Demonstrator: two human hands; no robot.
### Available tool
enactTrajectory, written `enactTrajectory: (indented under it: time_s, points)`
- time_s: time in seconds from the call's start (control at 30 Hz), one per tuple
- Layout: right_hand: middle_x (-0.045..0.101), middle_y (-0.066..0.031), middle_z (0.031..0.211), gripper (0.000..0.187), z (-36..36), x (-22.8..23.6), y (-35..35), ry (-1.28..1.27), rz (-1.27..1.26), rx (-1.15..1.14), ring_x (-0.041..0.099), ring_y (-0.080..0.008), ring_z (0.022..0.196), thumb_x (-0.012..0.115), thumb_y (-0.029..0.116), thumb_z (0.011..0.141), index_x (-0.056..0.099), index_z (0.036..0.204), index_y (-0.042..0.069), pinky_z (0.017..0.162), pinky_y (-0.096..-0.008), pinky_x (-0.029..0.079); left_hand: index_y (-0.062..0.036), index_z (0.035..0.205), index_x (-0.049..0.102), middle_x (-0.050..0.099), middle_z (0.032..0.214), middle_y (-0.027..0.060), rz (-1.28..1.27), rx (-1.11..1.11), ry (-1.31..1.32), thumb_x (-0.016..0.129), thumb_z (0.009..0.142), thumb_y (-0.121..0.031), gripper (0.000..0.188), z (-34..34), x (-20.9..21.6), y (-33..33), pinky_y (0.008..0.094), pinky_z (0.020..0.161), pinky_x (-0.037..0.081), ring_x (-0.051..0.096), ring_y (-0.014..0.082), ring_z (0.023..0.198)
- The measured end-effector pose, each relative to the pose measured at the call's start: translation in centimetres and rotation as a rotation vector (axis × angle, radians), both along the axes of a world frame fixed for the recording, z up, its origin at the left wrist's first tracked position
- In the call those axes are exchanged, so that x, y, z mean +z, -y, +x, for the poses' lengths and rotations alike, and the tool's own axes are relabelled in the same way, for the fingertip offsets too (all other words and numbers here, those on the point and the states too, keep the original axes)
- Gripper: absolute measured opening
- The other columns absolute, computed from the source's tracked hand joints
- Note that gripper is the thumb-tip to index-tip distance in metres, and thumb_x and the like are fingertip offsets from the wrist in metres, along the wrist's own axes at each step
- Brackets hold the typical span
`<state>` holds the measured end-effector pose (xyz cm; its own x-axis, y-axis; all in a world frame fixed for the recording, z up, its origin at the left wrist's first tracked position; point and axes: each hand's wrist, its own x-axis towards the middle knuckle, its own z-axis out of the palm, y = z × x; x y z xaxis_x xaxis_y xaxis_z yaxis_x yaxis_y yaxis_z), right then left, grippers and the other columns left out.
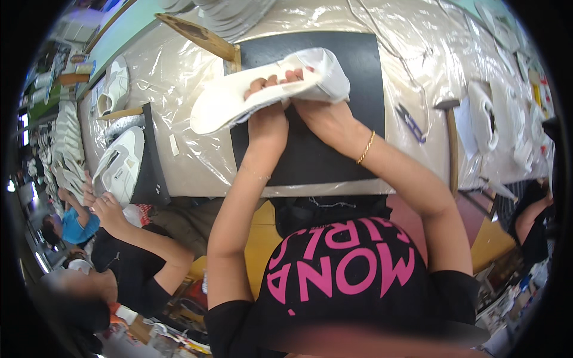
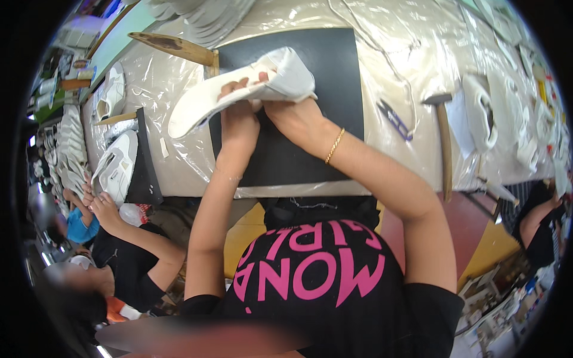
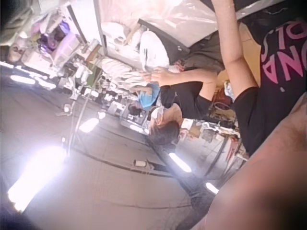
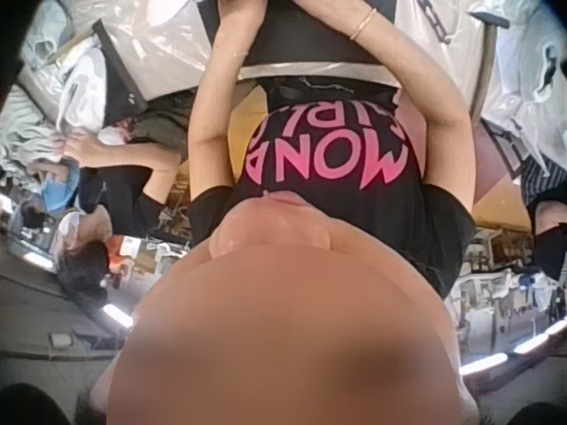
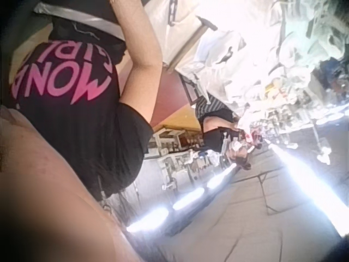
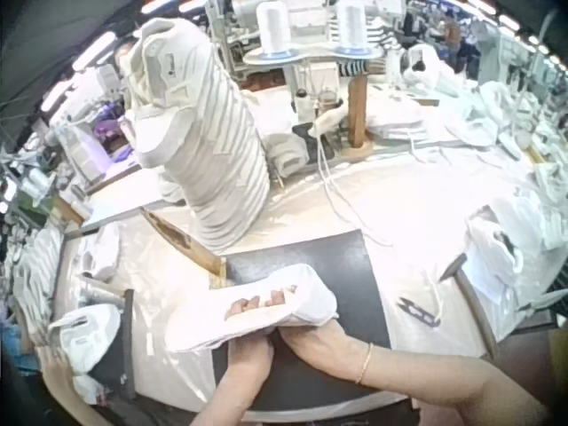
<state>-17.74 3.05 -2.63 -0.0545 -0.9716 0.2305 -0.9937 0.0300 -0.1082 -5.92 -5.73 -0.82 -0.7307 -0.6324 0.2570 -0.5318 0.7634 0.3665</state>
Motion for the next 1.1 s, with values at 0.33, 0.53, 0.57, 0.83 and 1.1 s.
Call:
enactTrajectory:
  time_s: [0.33,0.53,0.57,0.83,1.1]
  points:
    - [0.053,-0.0163,0.131,0.034,-0.6,2.1,-0.1,0.497,0.130,0.037,0.050,-0.0307,0.122,0.047,0.026,0.099,0.059,0.128,0.012,0.101,-0.0415,0.039,-0.0026,0.128,0.051,0.050,0.119,0.0198,0.103,-0.002,0.026,0.062,0.078,0.007,0.053,0.6,-1.2,1.0,0.0460,0.095,0.045,0.050,0.0389,0.110]
    - [0.069,-0.0117,0.106,0.035,-1.2,1.2,0.0,0.472,0.186,0.137,0.066,-0.0287,0.102,0.054,0.011,0.088,0.065,0.121,0.016,0.082,-0.0396,0.053,-0.0009,0.129,0.050,0.053,0.122,0.0234,0.136,-0.137,0.212,0.054,0.077,0.012,0.053,1.5,0.3,1.9,0.0467,0.096,0.044,0.052,0.0415,0.113]
    - [0.069,-0.0113,0.105,0.043,-1.1,1.0,0.2,0.463,0.145,0.155,0.066,-0.0287,0.101,0.057,0.006,0.082,0.065,0.123,0.017,0.082,-0.0405,0.053,0.0022,0.127,0.052,0.059,0.117,0.0265,0.085,-0.221,0.155,0.047,0.081,0.012,0.047,2.2,1.1,1.6,0.0483,0.093,0.046,0.056,0.0445,0.110]
    - [0.068,-0.0151,0.097,0.040,-0.3,0.9,0.1,0.608,0.085,0.042,0.066,-0.0316,0.095,0.062,0.012,0.078,0.069,0.117,0.014,0.083,-0.0410,0.052,-0.0048,0.121,0.061,0.059,0.124,0.0143,-0.112,-0.254,-0.059,0.060,0.084,0.005,0.038,6.4,3.9,-0.9,0.0386,0.088,0.052,0.062,0.0307,0.107]
    - [0.069,-0.0106,0.093,0.039,0.4,0.9,-0.5,0.544,-0.040,0.006,0.067,-0.0302,0.087,0.076,0.027,0.074,0.071,0.109,0.012,0.078,-0.0405,0.052,-0.0076,0.092,0.067,0.067,0.103,0.0053,-0.304,-0.328,-0.058,0.069,0.081,-0.005,0.012,4.2,-0.2,3.8,0.0361,0.074,0.055,0.068,0.0251,0.085]
